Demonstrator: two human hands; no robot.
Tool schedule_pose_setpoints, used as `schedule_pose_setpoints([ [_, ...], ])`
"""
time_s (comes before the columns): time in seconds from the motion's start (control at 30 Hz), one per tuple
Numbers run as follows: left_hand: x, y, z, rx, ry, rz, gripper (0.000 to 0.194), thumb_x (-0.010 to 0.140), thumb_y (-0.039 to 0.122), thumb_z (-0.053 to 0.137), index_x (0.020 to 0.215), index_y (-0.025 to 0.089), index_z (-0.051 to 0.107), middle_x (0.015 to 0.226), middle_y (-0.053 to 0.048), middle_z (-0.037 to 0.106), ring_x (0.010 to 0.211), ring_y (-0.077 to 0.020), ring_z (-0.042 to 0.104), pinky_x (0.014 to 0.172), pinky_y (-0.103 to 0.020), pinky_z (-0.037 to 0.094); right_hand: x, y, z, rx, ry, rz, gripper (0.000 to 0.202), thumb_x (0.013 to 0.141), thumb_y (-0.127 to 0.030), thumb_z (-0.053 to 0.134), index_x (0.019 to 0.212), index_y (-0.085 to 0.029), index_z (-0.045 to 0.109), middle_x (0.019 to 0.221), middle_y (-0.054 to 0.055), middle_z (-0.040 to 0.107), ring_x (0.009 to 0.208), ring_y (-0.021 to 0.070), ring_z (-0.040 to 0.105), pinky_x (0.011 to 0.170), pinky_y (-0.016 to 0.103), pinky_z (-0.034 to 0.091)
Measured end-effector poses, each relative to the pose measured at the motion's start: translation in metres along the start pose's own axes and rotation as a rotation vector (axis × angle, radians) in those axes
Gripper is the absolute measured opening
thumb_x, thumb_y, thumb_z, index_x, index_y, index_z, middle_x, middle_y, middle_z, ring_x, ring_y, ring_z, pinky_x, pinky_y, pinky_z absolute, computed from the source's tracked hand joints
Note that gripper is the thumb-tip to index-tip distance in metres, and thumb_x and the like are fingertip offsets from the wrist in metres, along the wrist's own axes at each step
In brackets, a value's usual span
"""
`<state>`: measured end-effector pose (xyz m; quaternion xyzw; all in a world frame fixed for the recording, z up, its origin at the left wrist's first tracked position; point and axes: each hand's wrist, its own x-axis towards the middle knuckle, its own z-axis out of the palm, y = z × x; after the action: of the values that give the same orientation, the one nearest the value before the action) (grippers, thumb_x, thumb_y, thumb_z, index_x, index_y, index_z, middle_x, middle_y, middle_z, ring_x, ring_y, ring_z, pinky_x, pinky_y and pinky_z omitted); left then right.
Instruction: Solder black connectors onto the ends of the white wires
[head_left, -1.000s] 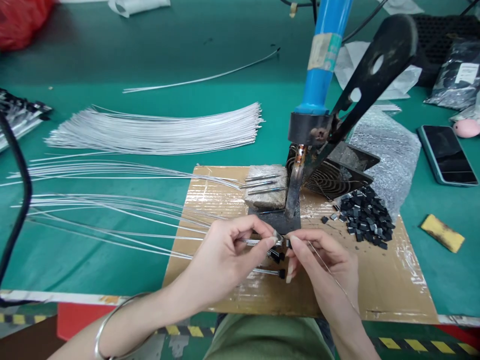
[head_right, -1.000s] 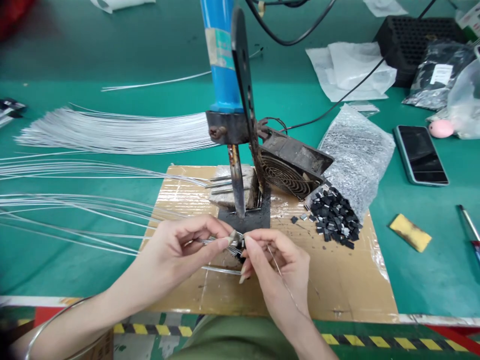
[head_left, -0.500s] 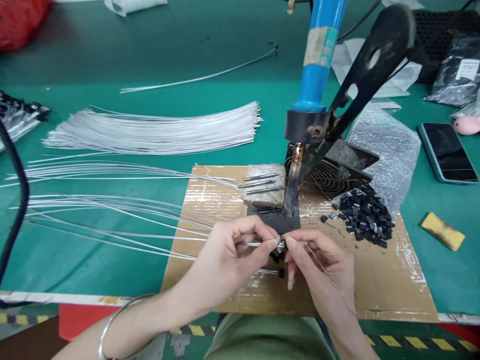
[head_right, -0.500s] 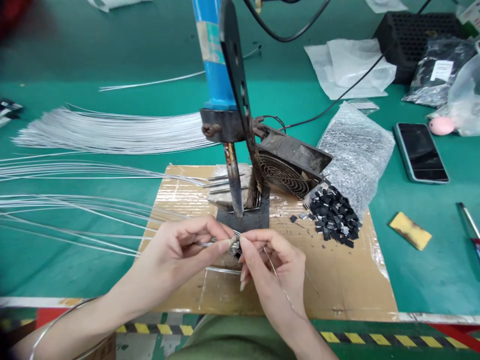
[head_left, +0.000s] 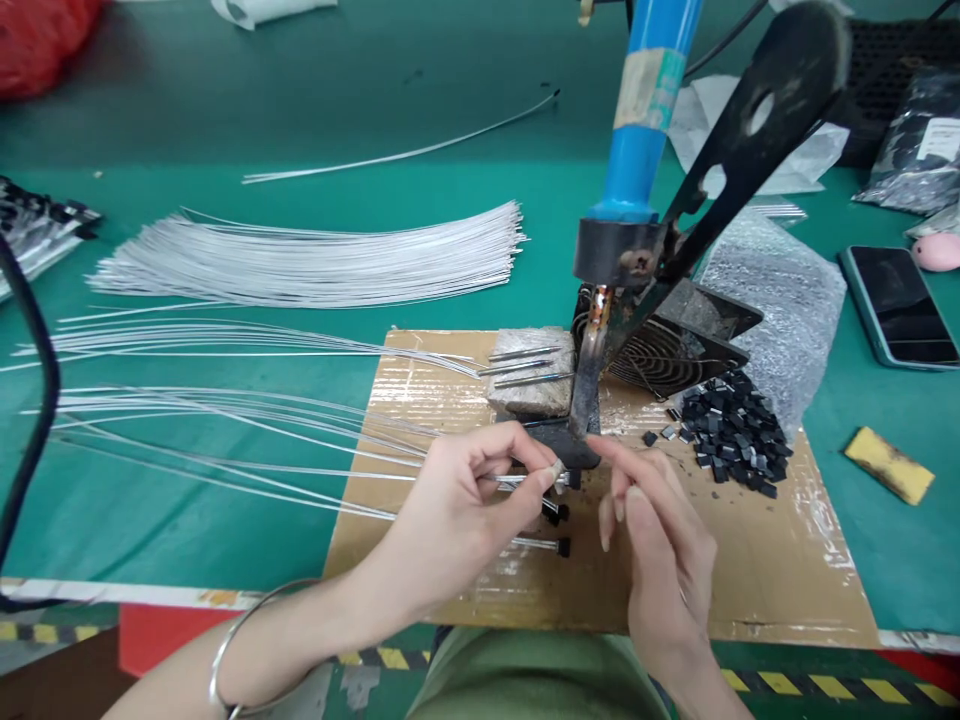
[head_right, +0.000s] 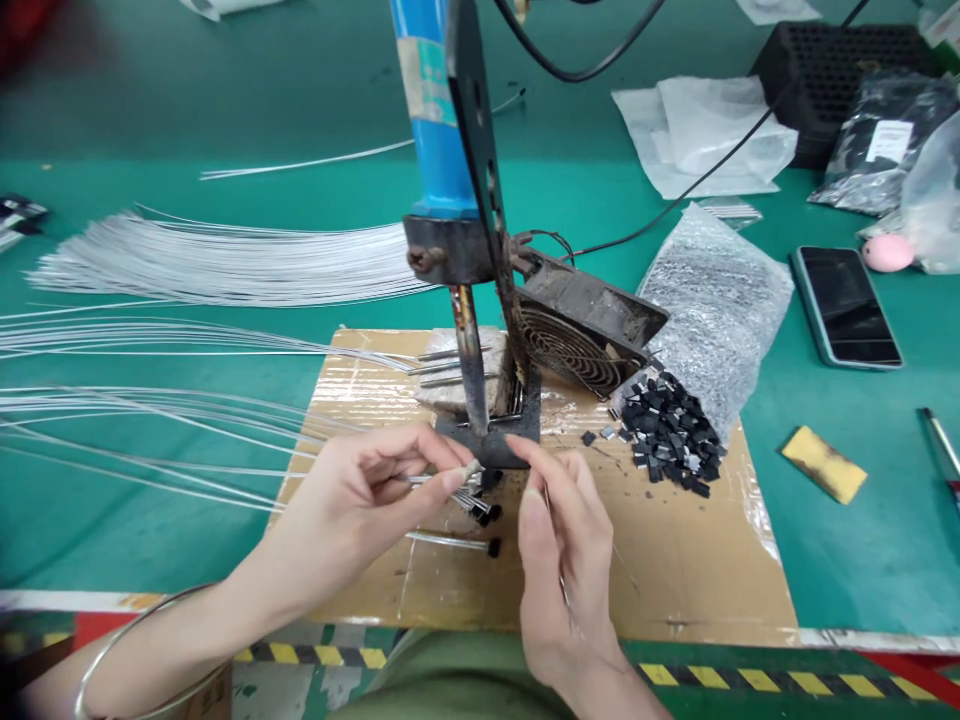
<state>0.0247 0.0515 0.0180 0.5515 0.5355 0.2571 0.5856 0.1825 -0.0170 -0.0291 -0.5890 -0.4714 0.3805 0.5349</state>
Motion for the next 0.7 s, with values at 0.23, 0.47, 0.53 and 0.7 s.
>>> schedule_pose_setpoints([
  [0.23,0.004,-0.002,0.001,0.051,0.03,0.02,0.018,0.083,0.031,0.064,0.074,0.016,0.068,0.082,-0.008,0.076,0.071,-0.0185,0.066,0.06,-0.028,0.046,-0.006,0.005,-0.007,-0.08,0.021,-0.026,0.024,0.108,-0.026,0.041,0.129,-0.028,0.052,0.073,-0.005,0.061,0.058,0.0117,0.052,0.055,0.024,0.043],
  [0.47,0.007,-0.002,0.003,0.049,0.057,0.044,0.015,0.082,0.027,0.065,0.073,0.017,0.067,0.082,-0.007,0.076,0.071,-0.0171,0.065,0.063,-0.029,0.048,0.001,-0.002,-0.014,-0.172,-0.011,-0.096,0.03,0.105,-0.019,0.043,0.075,-0.022,0.043,0.073,-0.003,0.047,0.065,0.0116,0.046,0.059,0.025,0.038],
  [0.53,0.008,-0.002,0.003,0.056,0.063,0.046,0.014,0.082,0.027,0.065,0.072,0.016,0.067,0.079,-0.006,0.074,0.067,-0.0155,0.062,0.06,-0.027,0.046,0.002,-0.005,-0.013,-0.149,-0.026,-0.115,0.024,0.104,-0.018,0.049,0.08,-0.022,0.051,0.089,0.0,0.06,0.082,0.0133,0.059,0.073,0.026,0.048],
  [0.7,0.009,0.001,0.005,0.035,0.065,0.053,0.012,0.082,0.023,0.065,0.073,0.016,0.066,0.077,-0.004,0.072,0.067,-0.0146,0.061,0.061,-0.026,0.047,0.001,-0.016,-0.002,-0.019,0.017,-0.019,0.017,0.1,-0.019,0.058,0.083,-0.024,0.057,0.122,0.007,0.074,0.118,0.0212,0.069,0.101,0.038,0.054],
])
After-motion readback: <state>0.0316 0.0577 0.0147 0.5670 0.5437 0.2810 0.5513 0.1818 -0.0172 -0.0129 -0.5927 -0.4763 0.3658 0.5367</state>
